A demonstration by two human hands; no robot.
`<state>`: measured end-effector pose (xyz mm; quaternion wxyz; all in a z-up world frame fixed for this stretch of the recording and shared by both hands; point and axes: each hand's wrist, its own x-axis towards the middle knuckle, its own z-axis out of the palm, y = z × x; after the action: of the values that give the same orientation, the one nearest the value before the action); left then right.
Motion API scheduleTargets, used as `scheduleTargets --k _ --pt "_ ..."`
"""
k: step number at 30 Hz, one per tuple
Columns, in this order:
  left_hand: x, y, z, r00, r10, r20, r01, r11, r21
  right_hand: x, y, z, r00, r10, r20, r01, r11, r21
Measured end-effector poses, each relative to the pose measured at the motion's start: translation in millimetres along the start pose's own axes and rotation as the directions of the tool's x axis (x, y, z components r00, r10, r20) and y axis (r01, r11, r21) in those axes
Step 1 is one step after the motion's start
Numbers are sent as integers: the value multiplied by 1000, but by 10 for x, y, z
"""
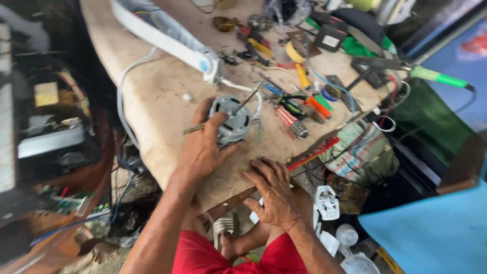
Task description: Disassembling a fan motor assembly using a screwdriver and pliers on a workbench.
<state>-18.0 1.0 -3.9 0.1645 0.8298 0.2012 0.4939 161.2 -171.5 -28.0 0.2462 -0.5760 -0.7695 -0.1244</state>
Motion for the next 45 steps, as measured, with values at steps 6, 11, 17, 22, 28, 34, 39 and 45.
scheduleTargets --k 6,11,17,22,28,34,39,45 --pt "1 29 57 997 -37 -62 36 999 -7 -86 53 75 1000 9 -12 -8 999 50" --pt "-27 30 21 997 -69 -24 71 994 79 -18 -48 -40 999 20 -40 -18 997 68" --pt "30 114 -1 958 -259 -125 261 965 0 51 -96 -247 999 9 43 -9 1000 21" --pt "58 98 4 941 -284 -182 289 957 3 56 -69 -309 998 57 6 -57 976 209" --pt "22 15 52 933 -277 -228 295 954 50 -326 718 -530 775 609 -168 -169 456 874" --pt "32 8 49 920 -307 -243 320 947 18 -907 1652 -1276 56 816 -576 -203 574 793" --pt "27 20 63 907 -347 -238 358 934 0 -161 1374 -910 654 682 -327 -544 724 424" --pt "14 -10 47 918 -314 -244 336 940 53 529 1659 -226 955 288 74 -285 957 -55"
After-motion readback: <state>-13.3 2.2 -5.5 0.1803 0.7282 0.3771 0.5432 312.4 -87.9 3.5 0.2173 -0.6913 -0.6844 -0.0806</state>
